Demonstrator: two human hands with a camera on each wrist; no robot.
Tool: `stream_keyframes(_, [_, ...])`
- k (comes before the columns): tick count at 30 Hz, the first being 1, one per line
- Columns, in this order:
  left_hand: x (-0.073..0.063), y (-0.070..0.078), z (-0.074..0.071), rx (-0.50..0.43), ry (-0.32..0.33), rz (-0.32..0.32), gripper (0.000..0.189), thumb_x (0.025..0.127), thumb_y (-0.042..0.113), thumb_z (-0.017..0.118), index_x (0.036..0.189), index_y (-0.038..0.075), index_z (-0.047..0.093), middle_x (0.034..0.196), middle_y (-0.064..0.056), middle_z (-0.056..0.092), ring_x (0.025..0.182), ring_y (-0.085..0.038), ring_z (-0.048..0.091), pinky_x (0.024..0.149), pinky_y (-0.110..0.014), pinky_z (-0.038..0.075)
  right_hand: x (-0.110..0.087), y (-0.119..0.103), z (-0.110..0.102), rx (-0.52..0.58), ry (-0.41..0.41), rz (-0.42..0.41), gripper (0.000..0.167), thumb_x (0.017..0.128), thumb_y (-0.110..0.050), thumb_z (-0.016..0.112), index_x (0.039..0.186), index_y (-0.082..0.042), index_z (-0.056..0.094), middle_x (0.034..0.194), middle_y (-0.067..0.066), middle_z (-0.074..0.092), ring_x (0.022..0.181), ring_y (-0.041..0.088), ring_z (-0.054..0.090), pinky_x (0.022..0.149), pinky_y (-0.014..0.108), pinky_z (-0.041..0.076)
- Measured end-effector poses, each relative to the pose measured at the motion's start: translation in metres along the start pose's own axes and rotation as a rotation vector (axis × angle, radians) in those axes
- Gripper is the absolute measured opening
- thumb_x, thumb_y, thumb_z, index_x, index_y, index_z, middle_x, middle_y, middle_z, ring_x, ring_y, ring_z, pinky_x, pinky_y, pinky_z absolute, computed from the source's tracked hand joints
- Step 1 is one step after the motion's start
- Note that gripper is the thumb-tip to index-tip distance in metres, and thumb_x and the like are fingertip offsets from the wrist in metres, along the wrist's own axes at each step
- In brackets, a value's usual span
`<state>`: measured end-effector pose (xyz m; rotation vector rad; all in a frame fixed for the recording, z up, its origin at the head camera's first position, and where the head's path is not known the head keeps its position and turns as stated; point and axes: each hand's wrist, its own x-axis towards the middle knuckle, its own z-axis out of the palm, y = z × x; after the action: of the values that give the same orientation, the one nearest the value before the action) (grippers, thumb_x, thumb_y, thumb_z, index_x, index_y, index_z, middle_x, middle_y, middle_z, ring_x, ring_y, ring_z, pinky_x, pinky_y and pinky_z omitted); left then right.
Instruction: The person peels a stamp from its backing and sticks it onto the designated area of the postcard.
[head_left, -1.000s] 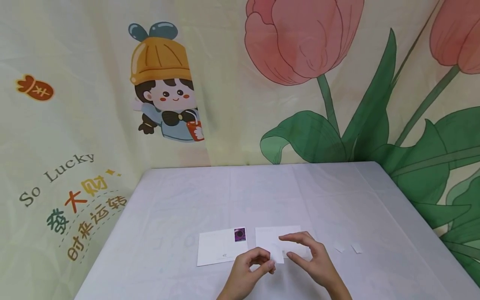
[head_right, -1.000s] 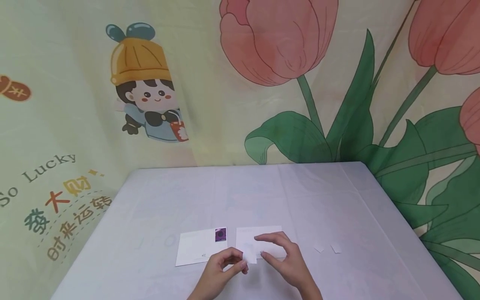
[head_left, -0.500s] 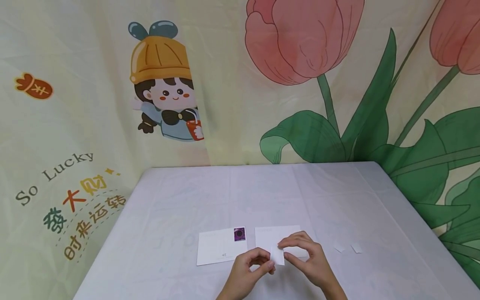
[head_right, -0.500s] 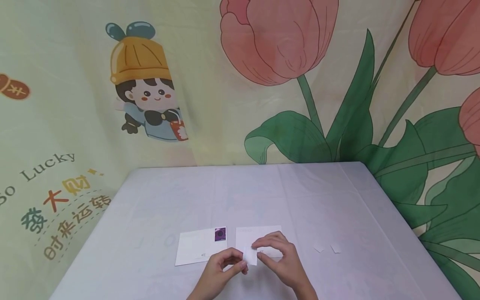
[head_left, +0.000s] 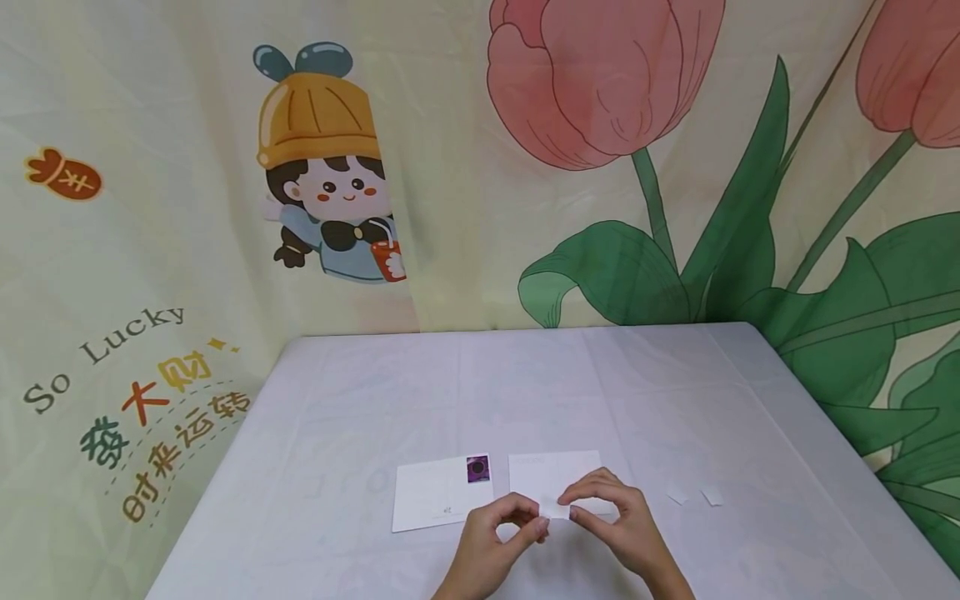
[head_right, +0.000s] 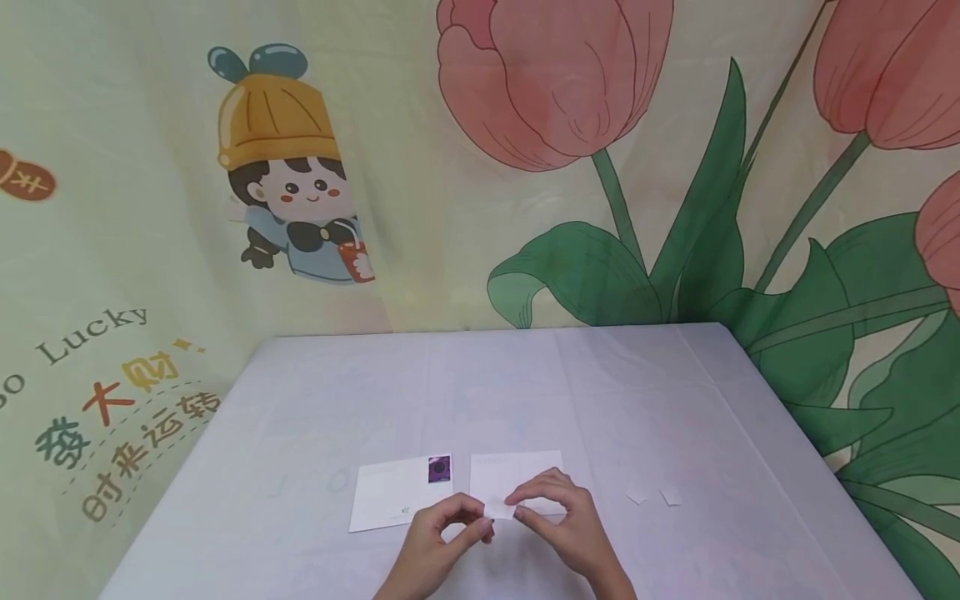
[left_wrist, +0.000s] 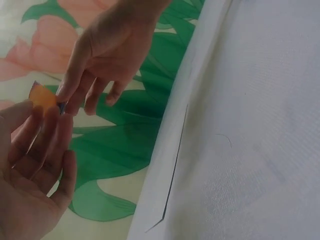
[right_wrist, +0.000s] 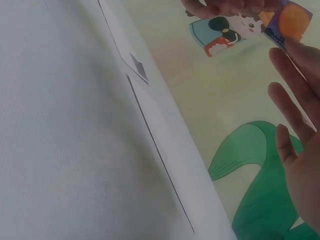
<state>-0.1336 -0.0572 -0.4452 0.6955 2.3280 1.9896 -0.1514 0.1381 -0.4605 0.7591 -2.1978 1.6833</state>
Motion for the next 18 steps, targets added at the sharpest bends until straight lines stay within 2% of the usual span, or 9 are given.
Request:
stream_keyframes(6, [0.002, 0.002, -0.002, 0.067, 0.050, 0.001, 0.007, 0.088, 0.008, 0.062, 0.080, 0.006, 0.061, 0.069, -0.005, 0.065, 0.066, -0.011, 0.062, 0.067, -0.026, 0.048, -0.007, 0.019, 0.002, 0.017, -0.048, 0.038, 0.016, 0.079, 0.001, 0.070, 0.088, -0.012, 0.070, 0.083, 0.001, 0.066, 0.082, 0.013, 0.057, 0.073, 0.031, 0.046])
stream_keyframes(11, [0.004, 0.003, -0.003, 0.106, 0.095, 0.025, 0.008, 0.087, 0.007, 0.063, 0.080, 0.007, 0.060, 0.067, -0.005, 0.064, 0.064, -0.011, 0.061, 0.070, -0.028, 0.047, -0.013, 0.033, 0.004, 0.060, -0.083, 0.067, 0.018, 0.078, 0.001, 0.070, 0.089, -0.014, 0.070, 0.080, 0.000, 0.064, 0.079, 0.014, 0.057, 0.071, 0.029, 0.044])
stream_keyframes(18, [0.006, 0.002, -0.004, 0.111, 0.133, 0.071, 0.008, 0.085, 0.004, 0.064, 0.081, 0.006, 0.058, 0.069, -0.004, 0.064, 0.063, -0.008, 0.059, 0.064, -0.026, 0.049, -0.015, 0.029, 0.007, 0.242, -0.145, 0.051, 0.021, 0.080, 0.008, 0.066, 0.093, -0.007, 0.069, 0.080, 0.010, 0.062, 0.078, 0.018, 0.054, 0.071, 0.033, 0.041])
